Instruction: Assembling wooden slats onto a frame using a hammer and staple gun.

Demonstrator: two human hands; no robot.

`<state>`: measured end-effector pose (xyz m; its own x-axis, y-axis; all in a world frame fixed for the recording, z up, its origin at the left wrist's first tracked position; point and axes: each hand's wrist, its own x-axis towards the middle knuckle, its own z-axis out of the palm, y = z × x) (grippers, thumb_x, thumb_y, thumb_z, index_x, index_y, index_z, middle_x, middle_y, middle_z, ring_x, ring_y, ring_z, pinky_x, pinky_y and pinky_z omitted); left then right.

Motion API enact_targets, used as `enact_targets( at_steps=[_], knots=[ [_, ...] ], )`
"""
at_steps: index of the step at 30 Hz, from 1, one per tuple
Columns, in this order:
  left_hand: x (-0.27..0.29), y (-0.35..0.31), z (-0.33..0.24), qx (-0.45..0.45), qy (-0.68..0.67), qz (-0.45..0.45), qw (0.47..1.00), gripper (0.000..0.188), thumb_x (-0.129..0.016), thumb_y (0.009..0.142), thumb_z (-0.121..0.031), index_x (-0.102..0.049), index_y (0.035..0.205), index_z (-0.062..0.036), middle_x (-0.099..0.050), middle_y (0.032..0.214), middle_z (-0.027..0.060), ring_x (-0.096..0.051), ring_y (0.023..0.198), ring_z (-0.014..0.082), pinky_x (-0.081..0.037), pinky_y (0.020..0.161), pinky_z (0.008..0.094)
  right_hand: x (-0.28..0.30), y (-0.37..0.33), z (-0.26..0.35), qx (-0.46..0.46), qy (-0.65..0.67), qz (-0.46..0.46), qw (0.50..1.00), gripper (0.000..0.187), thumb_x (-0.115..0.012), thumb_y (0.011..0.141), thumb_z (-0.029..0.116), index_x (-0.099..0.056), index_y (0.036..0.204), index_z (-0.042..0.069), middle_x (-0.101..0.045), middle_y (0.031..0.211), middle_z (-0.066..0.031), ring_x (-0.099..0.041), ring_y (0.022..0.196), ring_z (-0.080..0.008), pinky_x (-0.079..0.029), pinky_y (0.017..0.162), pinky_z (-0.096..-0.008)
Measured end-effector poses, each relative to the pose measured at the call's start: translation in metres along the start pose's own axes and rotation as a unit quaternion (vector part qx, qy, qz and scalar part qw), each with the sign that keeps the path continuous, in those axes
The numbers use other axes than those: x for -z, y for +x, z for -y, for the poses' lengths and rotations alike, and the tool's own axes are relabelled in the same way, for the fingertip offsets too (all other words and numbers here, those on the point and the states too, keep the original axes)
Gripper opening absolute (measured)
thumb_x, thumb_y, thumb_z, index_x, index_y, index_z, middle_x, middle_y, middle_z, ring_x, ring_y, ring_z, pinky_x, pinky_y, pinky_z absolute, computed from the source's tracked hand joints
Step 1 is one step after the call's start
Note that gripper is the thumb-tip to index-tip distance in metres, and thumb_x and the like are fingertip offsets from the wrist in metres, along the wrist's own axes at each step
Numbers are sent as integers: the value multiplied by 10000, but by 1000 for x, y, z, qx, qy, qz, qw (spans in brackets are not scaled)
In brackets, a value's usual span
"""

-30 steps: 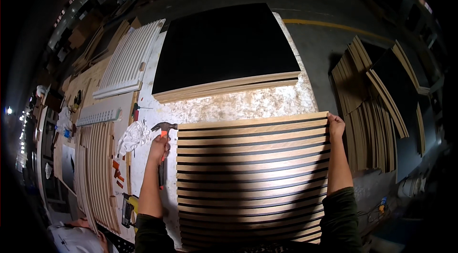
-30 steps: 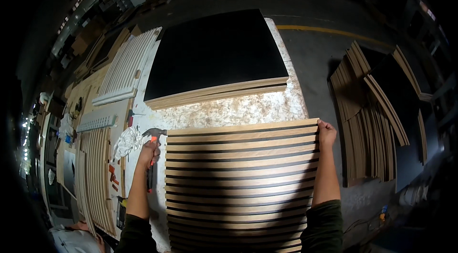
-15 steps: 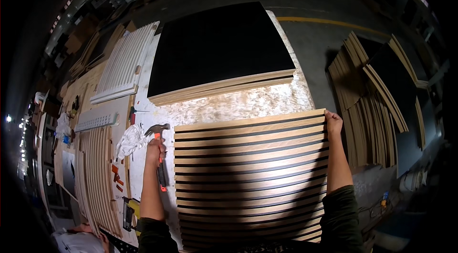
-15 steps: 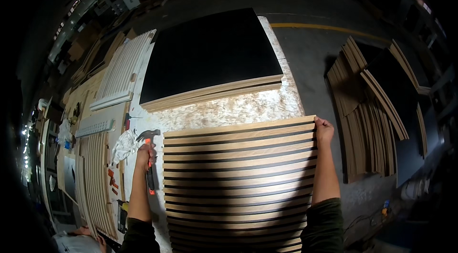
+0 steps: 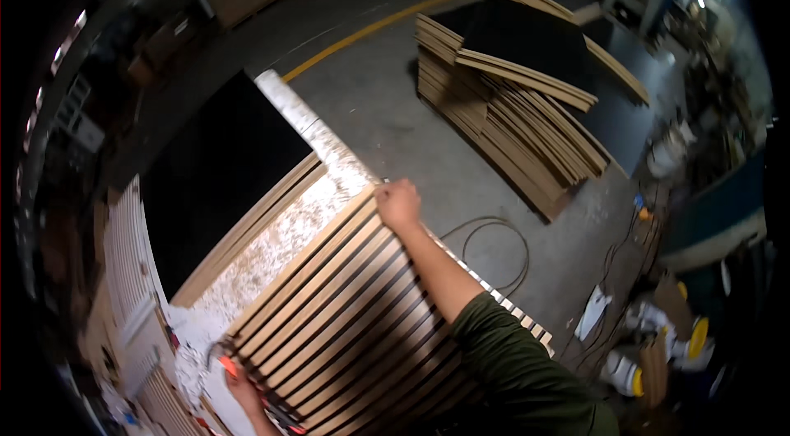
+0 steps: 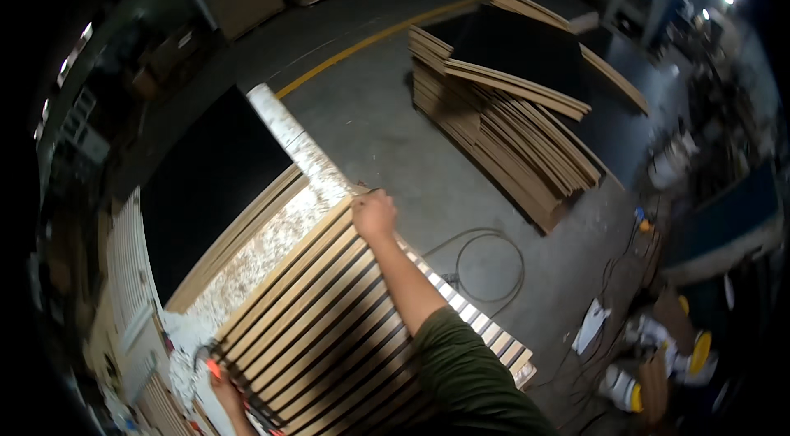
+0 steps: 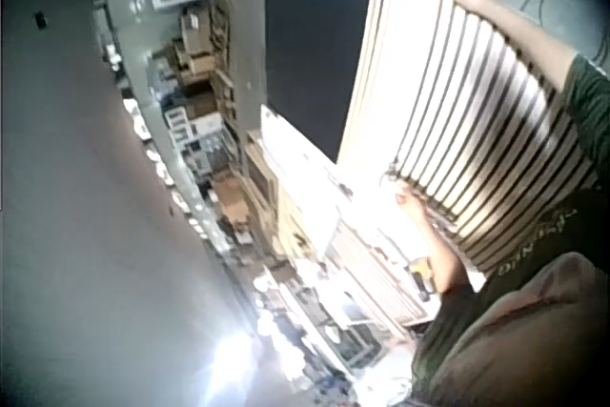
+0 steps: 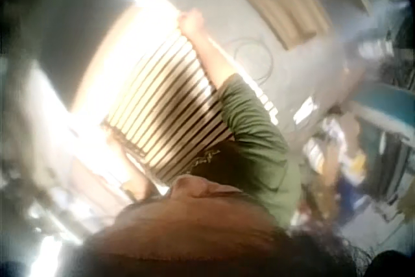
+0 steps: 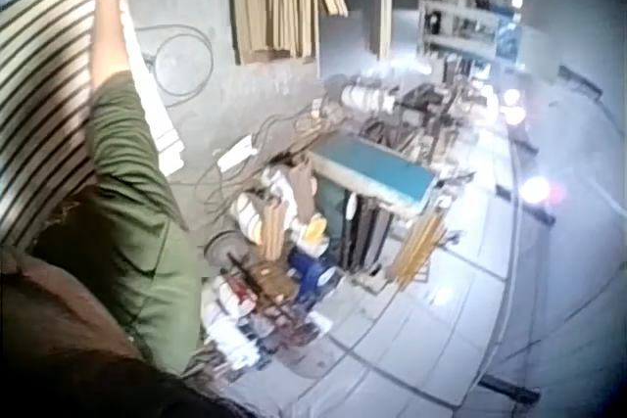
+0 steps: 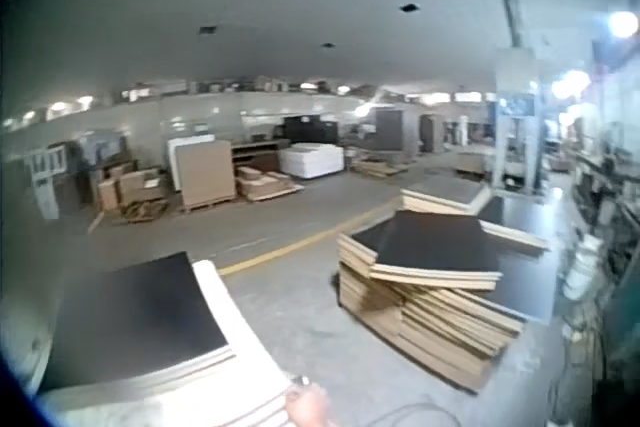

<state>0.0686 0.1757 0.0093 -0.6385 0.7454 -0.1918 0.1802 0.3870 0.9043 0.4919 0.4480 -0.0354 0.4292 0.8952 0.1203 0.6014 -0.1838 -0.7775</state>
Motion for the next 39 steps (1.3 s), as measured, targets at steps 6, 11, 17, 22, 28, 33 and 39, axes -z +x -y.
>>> enact_targets(
  at_steps=[6, 11, 17, 22, 28, 33, 39],
  knots=[
    [-105, -119, -30, -20, 21, 101, 994, 140, -521, 904, -182, -446, 924, -65, -420, 555, -11, -397, 396, 71, -332, 340, 208, 32, 3, -25, 42, -42, 229, 972, 472, -594, 803, 346, -512, 1250, 217, -484, 1194, -122, -423, 1152, -321, -301, 990, -453],
    [-127, -134, -19, -96, 60, 108, 988, 80, -481, 911, -120, -447, 902, -48, -442, 619, -1, -389, 426, 62, -312, 371, 198, 92, -40, -52, 12, 20, 315, 949, 741, -571, 801, 463, -251, 1404, 173, -377, 1351, -140, -337, 1260, -325, -237, 1030, -486],
    [-121, -119, -4, -160, 194, 66, 966, 171, -489, 892, -115, -491, 986, 27, -530, 813, 100, -503, 745, 198, -409, 715, 302, 168, -114, -90, 121, -66, 303, 943, 742, -585, 793, 435, -265, 1382, 119, -369, 1361, -139, -408, 1209, -326, -308, 991, -460],
    [-136, -141, -30, -215, 234, 53, 947, 164, -488, 894, -123, -508, 991, 7, -544, 784, 91, -521, 706, 205, -420, 685, 318, 201, -150, -88, 76, -14, 254, 964, 690, -573, 801, 403, -300, 1355, 94, -425, 1310, -144, -478, 1128, -318, -369, 942, -415],
    [-130, -135, -17, -248, 247, 27, 936, 226, -514, 884, -163, -502, 1041, -1, -556, 771, 141, -530, 681, 274, -425, 655, 365, 182, -170, -87, 115, -106, 195, 968, 695, -528, 829, 414, -294, 1340, 5, -375, 1356, -167, -399, 1215, -310, -325, 988, -408],
    [-121, -127, -25, -55, 12, 162, 985, 62, -483, 905, -117, -465, 852, -89, -393, 535, -32, -364, 387, 70, -313, 345, 216, 191, -192, -83, 107, -104, 179, 972, 704, -533, 827, 403, -279, 1342, -5, -308, 1394, -180, -295, 1291, -314, -241, 1047, -473],
    [-157, -149, -72, -69, 61, 142, 986, 85, -494, 913, -172, -495, 858, -107, -390, 517, -42, -337, 369, 46, -266, 333, 198, 170, -180, -43, 301, -114, 314, 893, 789, -535, 813, 429, -229, 1372, -36, -239, 1435, -160, -125, 1363, -284, -105, 1096, -471]
  ],
)
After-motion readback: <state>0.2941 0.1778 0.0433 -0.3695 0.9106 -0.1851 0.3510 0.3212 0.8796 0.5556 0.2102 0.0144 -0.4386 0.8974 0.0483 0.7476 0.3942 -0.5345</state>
